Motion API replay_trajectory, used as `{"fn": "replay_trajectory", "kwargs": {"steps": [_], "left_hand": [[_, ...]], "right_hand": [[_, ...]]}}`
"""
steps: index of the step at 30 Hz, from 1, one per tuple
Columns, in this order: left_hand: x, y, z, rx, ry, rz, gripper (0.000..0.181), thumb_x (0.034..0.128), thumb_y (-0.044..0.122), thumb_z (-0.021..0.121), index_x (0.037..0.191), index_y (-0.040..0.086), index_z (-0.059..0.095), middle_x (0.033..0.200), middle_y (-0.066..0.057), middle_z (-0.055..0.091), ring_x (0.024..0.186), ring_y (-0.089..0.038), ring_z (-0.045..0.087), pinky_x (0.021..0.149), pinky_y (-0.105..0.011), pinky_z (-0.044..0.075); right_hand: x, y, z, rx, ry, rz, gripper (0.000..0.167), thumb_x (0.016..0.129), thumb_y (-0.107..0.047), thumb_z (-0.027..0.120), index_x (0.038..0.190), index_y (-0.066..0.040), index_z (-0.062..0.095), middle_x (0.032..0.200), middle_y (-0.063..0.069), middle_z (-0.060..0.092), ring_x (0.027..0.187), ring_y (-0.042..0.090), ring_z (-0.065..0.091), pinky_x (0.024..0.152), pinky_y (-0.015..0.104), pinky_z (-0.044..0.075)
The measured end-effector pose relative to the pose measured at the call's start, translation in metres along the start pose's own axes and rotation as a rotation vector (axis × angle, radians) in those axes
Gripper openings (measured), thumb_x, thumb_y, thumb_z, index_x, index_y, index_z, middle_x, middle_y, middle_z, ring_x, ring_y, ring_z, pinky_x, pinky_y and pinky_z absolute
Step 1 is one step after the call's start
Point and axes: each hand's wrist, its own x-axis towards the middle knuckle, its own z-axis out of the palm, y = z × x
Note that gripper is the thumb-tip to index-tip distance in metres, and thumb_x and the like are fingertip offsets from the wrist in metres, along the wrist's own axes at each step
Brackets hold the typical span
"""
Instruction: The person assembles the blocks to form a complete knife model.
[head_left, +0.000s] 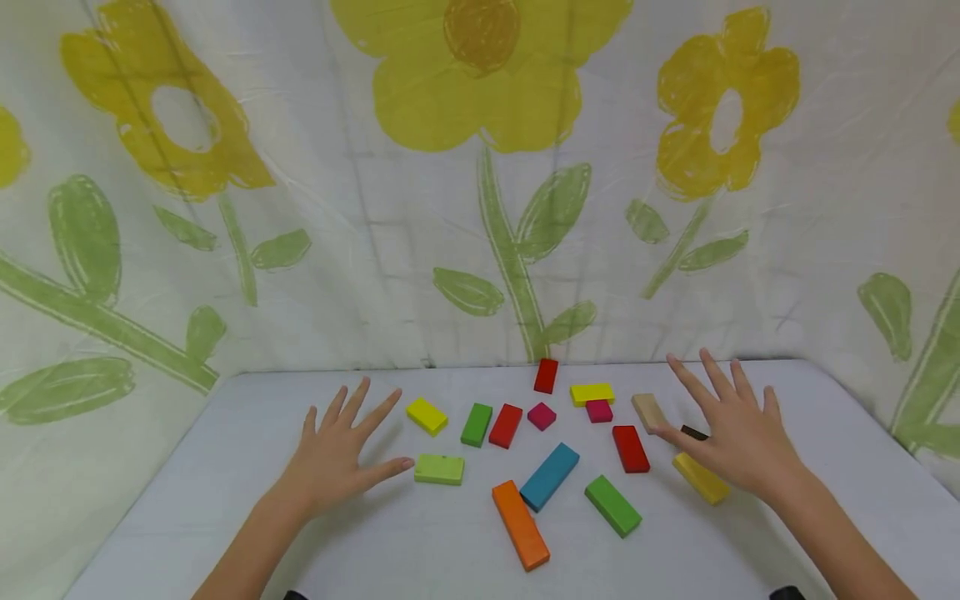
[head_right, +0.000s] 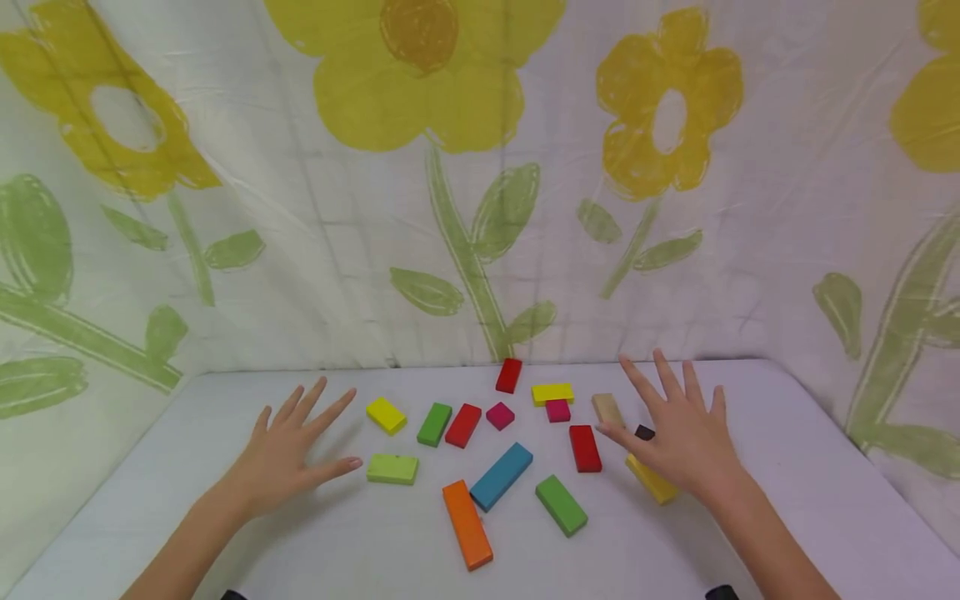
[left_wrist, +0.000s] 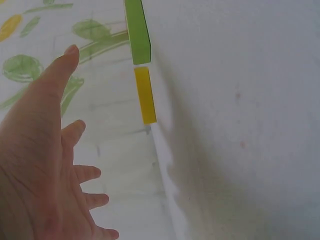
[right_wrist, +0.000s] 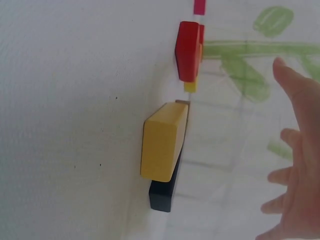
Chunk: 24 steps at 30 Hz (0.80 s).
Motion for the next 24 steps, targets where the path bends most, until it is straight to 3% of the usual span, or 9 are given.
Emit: {"fn": "replay_trajectory", "kwargs": {"steps": [11, 24], "left_hand": [[0.004, 0.024, 0.007, -0.038, 0.028, 0.095, 0.088, 0.0914, 0.067, 0.069, 0.165, 0.031, 0.039, 0.169, -0.020, 0.035, 0.152, -0.053, 0.033, 0.114, -0.080, 0.025], [0.017, 0.057, 0.005, -0.249, -0.049, 0.145, 0.087, 0.0922, 0.057, 0.076, 0.166, 0.029, 0.037, 0.166, -0.016, 0.042, 0.153, -0.049, 0.034, 0.122, -0.072, 0.023]], "right_hand": [[0.012, -0.026, -0.004, 0.044, -0.004, -0.055, 0.096, 0.093, -0.064, 0.068, 0.170, -0.025, 0.024, 0.171, 0.029, 0.020, 0.149, 0.066, 0.020, 0.108, 0.089, 0.017], [0.028, -0.055, -0.007, 0.077, 0.004, -0.123, 0.092, 0.094, -0.061, 0.068, 0.168, -0.022, 0.030, 0.170, 0.026, 0.028, 0.149, 0.062, 0.028, 0.111, 0.084, 0.024]]}}
